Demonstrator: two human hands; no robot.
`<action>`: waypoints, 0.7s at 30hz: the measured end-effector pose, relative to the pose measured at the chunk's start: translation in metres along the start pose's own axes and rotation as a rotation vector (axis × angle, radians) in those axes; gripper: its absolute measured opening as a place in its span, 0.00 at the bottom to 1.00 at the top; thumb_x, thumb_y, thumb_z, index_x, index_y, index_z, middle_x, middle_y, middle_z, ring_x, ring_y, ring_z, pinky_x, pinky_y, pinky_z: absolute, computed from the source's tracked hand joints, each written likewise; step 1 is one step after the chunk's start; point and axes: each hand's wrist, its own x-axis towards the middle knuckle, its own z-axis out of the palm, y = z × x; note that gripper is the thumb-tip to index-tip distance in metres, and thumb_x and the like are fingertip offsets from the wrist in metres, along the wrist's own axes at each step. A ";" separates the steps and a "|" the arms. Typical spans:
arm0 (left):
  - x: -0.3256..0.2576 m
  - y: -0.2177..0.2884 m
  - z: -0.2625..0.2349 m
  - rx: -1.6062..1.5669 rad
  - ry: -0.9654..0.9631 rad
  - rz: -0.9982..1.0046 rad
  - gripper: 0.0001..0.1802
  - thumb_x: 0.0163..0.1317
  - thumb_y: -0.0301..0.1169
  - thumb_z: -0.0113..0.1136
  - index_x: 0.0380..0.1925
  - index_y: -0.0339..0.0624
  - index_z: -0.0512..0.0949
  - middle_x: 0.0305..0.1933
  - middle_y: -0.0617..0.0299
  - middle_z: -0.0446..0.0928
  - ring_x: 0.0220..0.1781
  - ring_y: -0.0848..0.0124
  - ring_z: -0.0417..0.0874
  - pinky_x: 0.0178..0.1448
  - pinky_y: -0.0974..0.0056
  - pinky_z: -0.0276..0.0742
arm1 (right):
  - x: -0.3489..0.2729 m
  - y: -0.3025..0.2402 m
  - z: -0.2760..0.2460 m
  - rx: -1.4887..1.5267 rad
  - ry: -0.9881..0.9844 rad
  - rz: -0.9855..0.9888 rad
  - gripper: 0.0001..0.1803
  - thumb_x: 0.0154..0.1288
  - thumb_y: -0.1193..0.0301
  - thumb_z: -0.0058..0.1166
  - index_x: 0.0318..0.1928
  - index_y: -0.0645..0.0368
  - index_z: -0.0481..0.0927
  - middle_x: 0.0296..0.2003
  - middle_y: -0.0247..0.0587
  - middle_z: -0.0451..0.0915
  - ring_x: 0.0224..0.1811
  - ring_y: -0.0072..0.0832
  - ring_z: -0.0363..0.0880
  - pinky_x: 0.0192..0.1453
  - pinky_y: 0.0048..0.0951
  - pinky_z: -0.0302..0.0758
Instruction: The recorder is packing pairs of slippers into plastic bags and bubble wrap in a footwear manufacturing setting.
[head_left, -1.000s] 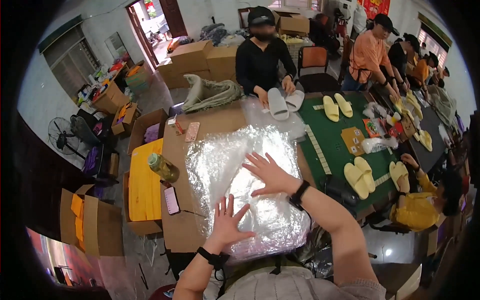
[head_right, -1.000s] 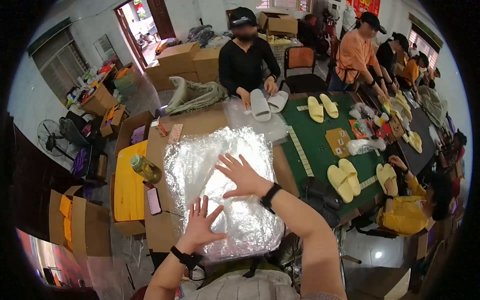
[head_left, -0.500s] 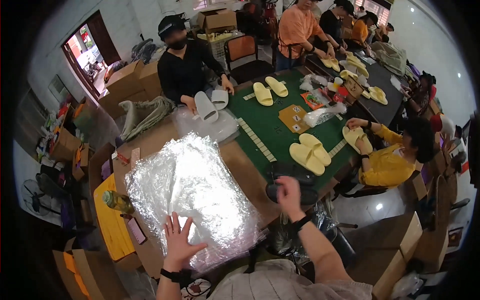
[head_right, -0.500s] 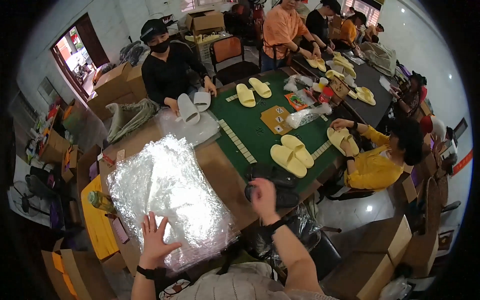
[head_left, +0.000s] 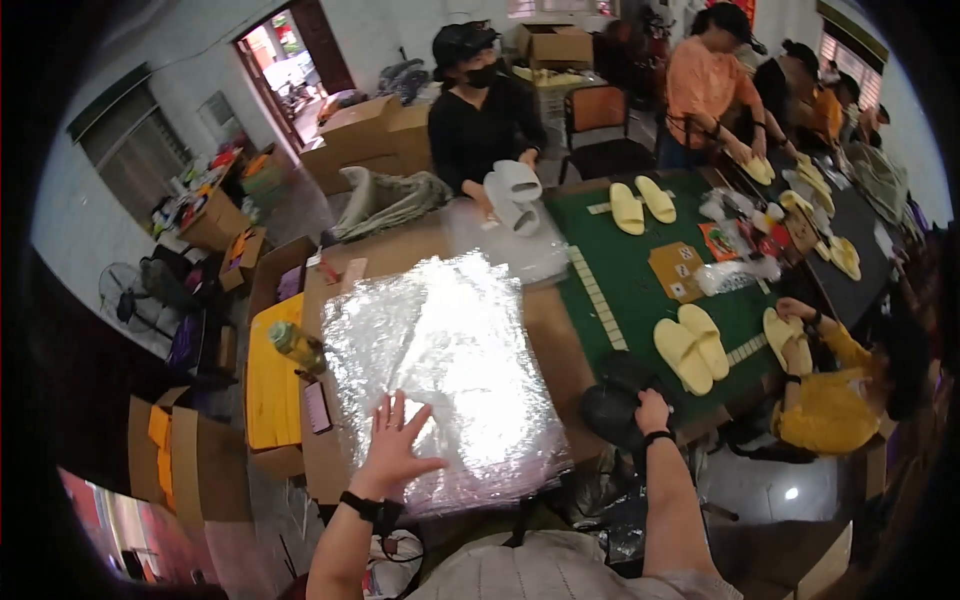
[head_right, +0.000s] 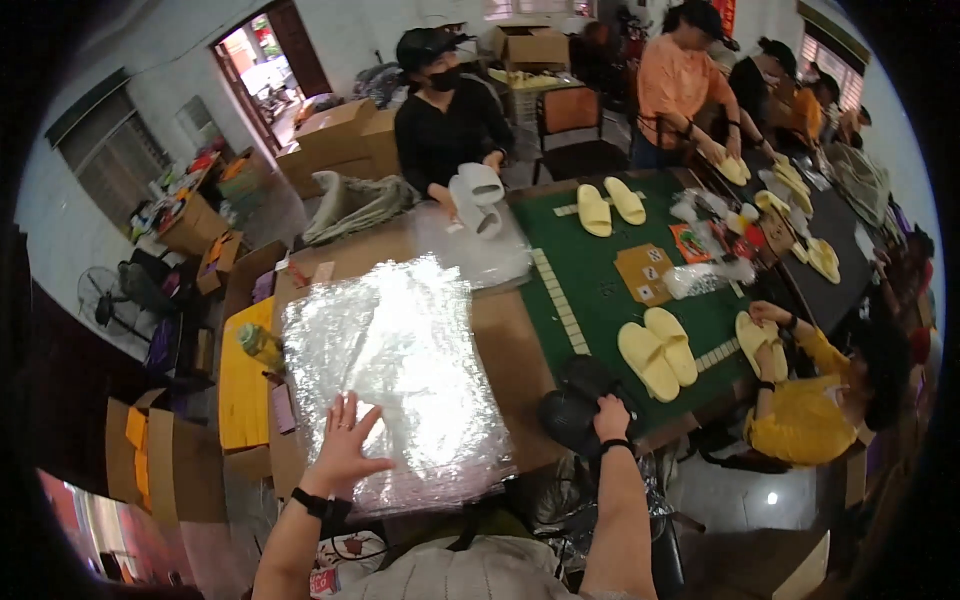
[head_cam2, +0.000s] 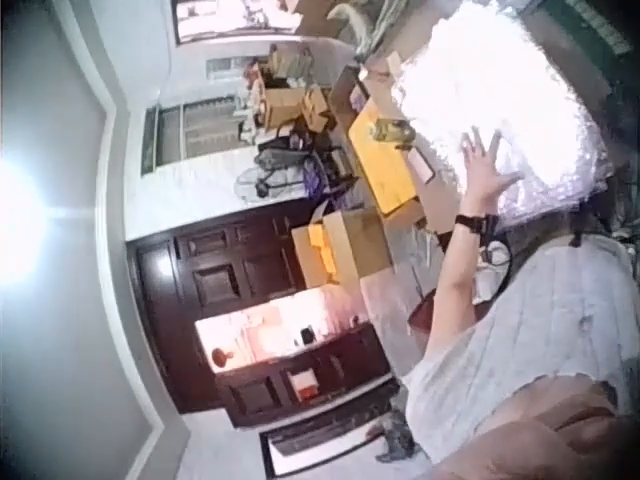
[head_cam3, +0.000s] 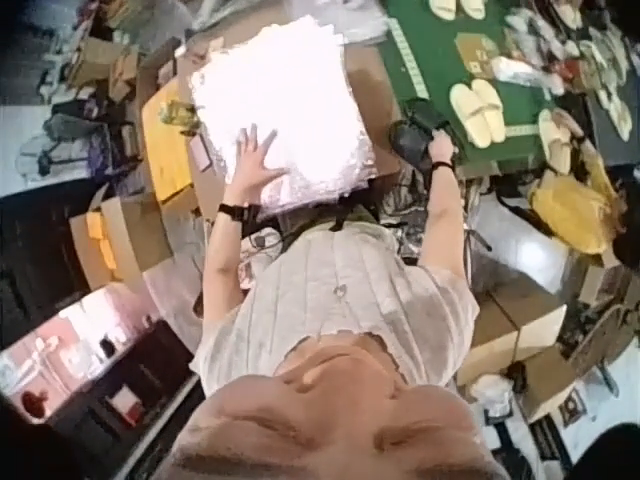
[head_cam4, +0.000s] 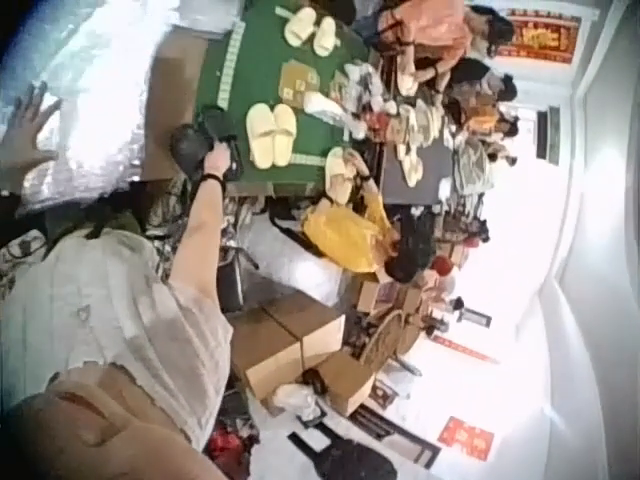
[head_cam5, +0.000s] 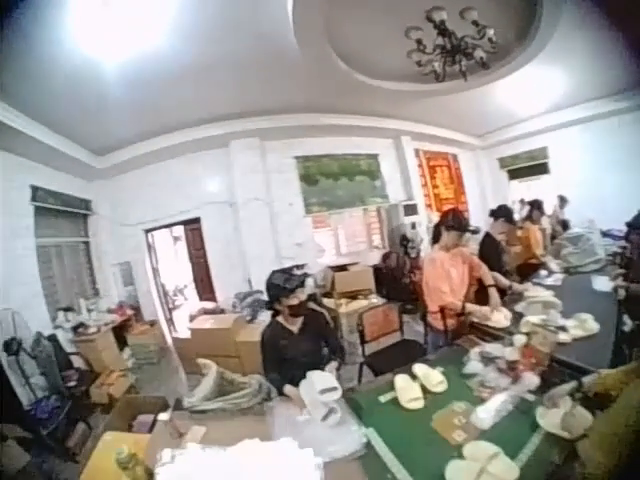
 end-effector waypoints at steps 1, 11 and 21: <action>-0.003 0.001 -0.003 0.007 0.008 -0.003 0.58 0.46 0.69 0.69 0.75 0.58 0.62 0.82 0.36 0.37 0.83 0.37 0.32 0.82 0.40 0.28 | -0.005 -0.007 -0.003 0.043 -0.017 0.042 0.17 0.52 0.75 0.58 0.46 0.58 0.83 0.45 0.47 0.80 0.50 0.50 0.78 0.54 0.48 0.78; -0.036 0.021 -0.021 0.049 0.078 0.001 0.50 0.55 0.53 0.69 0.74 0.46 0.62 0.79 0.33 0.50 0.79 0.33 0.46 0.79 0.35 0.43 | -0.024 -0.135 -0.190 0.533 0.520 0.022 0.12 0.54 0.70 0.60 0.39 0.60 0.78 0.37 0.54 0.79 0.44 0.55 0.78 0.47 0.47 0.76; -0.007 -0.039 0.044 -0.196 0.075 0.059 0.52 0.51 0.61 0.69 0.68 0.37 0.69 0.69 0.36 0.69 0.71 0.40 0.66 0.76 0.44 0.54 | -0.011 -0.405 -0.154 0.337 0.142 -0.955 0.13 0.53 0.76 0.54 0.42 0.61 0.74 0.42 0.48 0.74 0.47 0.49 0.75 0.48 0.46 0.76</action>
